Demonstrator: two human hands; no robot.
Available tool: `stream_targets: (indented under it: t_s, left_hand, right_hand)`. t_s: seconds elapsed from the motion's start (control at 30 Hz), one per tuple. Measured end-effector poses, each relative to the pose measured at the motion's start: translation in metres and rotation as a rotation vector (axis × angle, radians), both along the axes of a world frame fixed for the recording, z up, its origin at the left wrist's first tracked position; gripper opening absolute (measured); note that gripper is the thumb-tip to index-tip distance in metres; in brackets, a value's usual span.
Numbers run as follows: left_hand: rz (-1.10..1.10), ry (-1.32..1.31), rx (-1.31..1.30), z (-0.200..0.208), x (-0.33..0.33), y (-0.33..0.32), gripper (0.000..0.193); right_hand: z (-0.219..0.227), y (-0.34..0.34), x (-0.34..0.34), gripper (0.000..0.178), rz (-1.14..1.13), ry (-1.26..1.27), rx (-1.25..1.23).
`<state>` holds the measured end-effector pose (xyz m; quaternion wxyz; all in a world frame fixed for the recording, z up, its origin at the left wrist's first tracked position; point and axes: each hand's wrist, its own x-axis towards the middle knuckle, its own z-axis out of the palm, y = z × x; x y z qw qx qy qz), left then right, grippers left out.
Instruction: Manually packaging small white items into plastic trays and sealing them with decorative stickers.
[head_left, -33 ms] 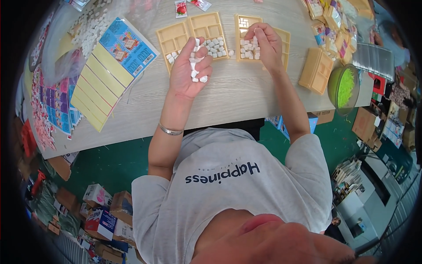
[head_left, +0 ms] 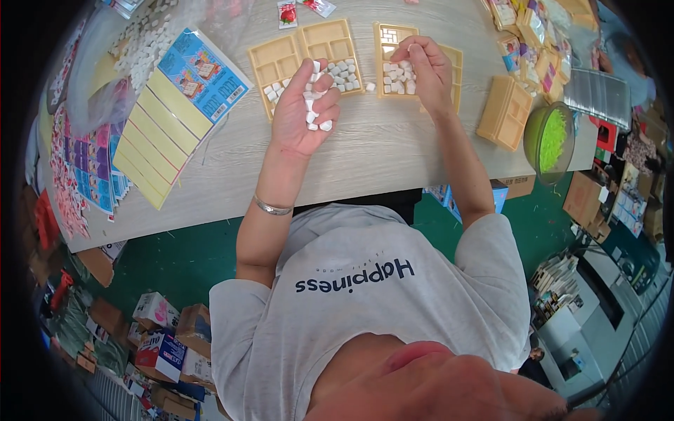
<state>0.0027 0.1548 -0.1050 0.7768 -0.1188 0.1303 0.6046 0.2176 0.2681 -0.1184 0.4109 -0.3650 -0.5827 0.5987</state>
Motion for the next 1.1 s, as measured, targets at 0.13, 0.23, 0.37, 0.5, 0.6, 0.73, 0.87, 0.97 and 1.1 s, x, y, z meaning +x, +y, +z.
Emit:
stream_targets:
  t_s: [0.13,0.23,0.37,0.5,0.6,0.73,0.87,0.97,1.1]
  left_hand:
    - [-0.004,0.132,-0.045,0.001,0.018,0.010,0.026]
    - [-0.031,0.157,-0.015,0.004,0.026,0.012,0.027]
    - [-0.042,0.184,0.007,0.007,0.040,0.019,0.027]
    - [-0.103,0.267,0.006,0.014,0.082,0.036,0.027]
    - [-0.112,0.415,0.025,0.024,0.120,0.056,0.024]
    - [0.017,0.897,0.273,0.007,0.179,0.082,0.020]
    - [0.221,1.430,0.447,-0.018,0.215,0.093,0.017]
    - [0.261,1.569,0.474,-0.024,0.222,0.091,0.013]
    - [0.227,1.338,0.432,-0.021,0.215,0.089,0.016]
  right_hand:
    - [0.002,0.005,0.016,0.021,-0.062,0.148,-0.017]
    - [0.022,0.005,0.045,0.021,-0.158,0.329,-0.057]
    - [0.039,-0.021,0.086,0.018,-0.256,-0.413,0.178]
    - [0.036,-0.047,0.094,0.030,-0.154,-1.004,0.742]
    - [0.035,-0.065,0.099,0.033,-0.443,-0.812,0.615]
    - [0.010,-0.082,0.102,0.030,-0.484,-1.075,0.469]
    - [0.000,-0.086,0.106,0.027,-0.473,-0.915,0.336]
    - [-0.006,-0.084,0.109,0.029,-0.529,-0.821,0.357]
    - [0.002,-0.076,0.105,0.031,-0.565,-0.651,0.286]
